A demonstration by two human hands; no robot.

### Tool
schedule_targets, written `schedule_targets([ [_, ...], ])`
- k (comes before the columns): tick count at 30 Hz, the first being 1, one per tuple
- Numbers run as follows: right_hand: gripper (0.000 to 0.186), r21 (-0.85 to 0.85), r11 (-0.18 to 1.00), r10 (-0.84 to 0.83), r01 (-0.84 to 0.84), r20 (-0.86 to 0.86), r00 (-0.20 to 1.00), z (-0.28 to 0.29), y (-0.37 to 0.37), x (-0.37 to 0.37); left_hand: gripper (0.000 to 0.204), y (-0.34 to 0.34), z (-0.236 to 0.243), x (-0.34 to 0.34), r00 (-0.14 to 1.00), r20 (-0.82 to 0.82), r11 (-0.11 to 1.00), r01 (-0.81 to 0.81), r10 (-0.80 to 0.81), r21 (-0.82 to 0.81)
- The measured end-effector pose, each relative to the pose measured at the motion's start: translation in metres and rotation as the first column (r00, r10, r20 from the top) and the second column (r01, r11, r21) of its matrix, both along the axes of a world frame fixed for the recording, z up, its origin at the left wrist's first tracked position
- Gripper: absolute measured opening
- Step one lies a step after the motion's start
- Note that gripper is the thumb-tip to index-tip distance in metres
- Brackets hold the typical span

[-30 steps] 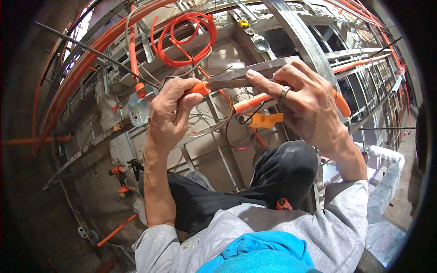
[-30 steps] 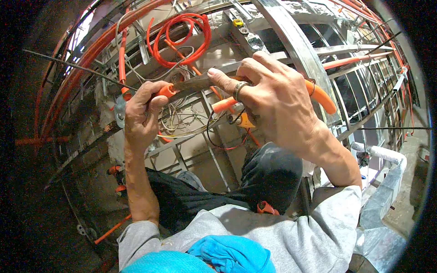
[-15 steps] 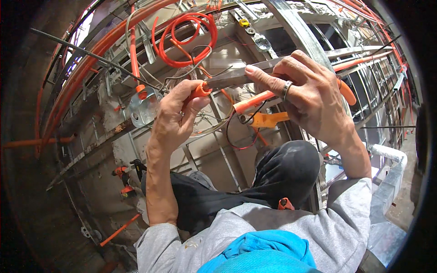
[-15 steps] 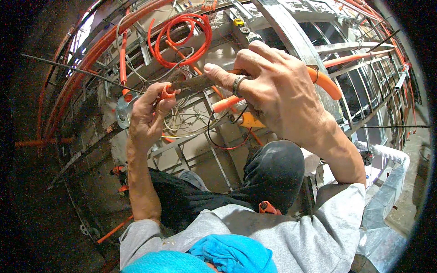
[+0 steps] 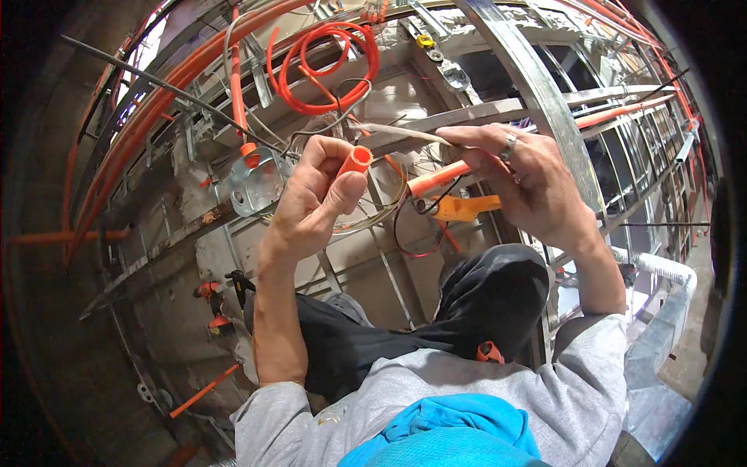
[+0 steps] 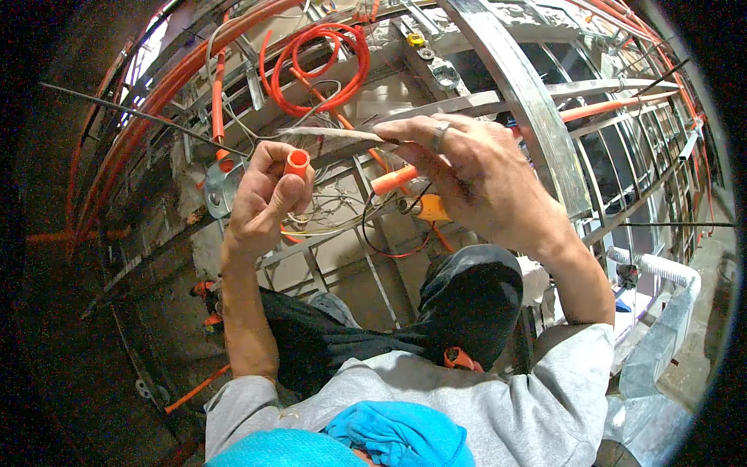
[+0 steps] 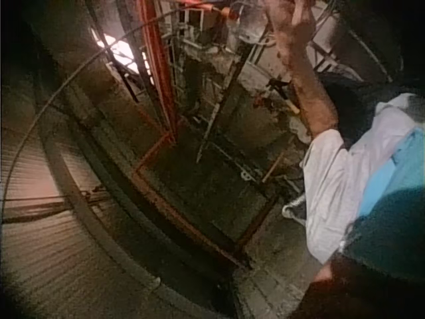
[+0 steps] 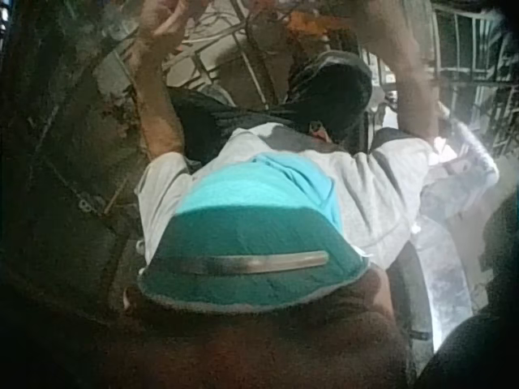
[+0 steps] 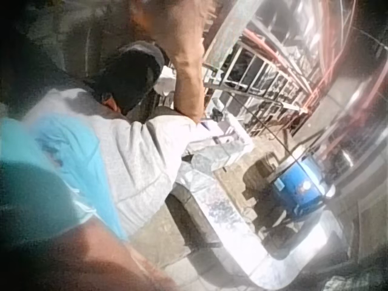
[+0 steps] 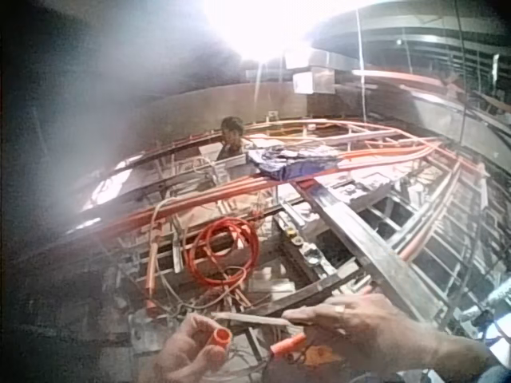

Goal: The person unties a wire from an orange conduit, cuts the conduit with a blade, threads electrical wires through the conduit, and inserts the conduit into an electrical junction box.

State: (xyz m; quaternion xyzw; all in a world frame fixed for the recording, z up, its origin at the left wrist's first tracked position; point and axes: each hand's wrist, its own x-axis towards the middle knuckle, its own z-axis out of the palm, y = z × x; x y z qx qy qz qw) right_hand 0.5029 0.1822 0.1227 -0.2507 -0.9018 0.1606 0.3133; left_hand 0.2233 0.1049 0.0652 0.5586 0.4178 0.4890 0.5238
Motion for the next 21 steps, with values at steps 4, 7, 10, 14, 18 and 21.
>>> schedule_targets([
  [4, 0.018, -0.584, 0.809, -0.056, -0.072, -0.198, 0.979, -0.004, -0.003, -0.035, 0.04, 0.005, -0.004, 0.004, 1.0, -0.004, 0.998, 0.023, -0.022, 0.053],
  [7, 0.023, -0.633, 0.76, 0.021, -0.146, -0.202, 0.979, -0.011, 0.004, -0.05, 0.035, 0.004, -0.004, 0.009, 0.998, 0.027, 0.998, 0.06, -0.06, 0.0],
  [10, 0.022, -0.785, 0.568, -0.031, -0.247, -0.319, 0.947, -0.018, 0.005, -0.06, 0.035, -0.001, -0.007, 0.009, 0.998, 0.047, 0.998, 0.05, -0.049, -0.024],
  [14, 0.02, -0.914, 0.294, -0.038, -0.279, -0.303, 0.952, -0.015, 0.006, -0.057, 0.034, -0.009, -0.005, 0.013, 0.996, 0.092, 0.998, 0.006, -0.001, -0.056],
  [18, 0.02, -0.929, 0.26, -0.154, -0.262, -0.308, 0.939, -0.019, 0.001, -0.056, 0.031, -0.004, -0.004, 0.022, 0.985, 0.167, 0.999, -0.041, 0.044, -0.022],
  [21, 0.018, -0.819, 0.556, -0.236, -0.142, -0.319, 0.918, -0.031, 0.0, -0.063, 0.038, 0.003, -0.012, 0.031, 0.973, 0.192, 0.992, -0.128, 0.128, -0.014],
])
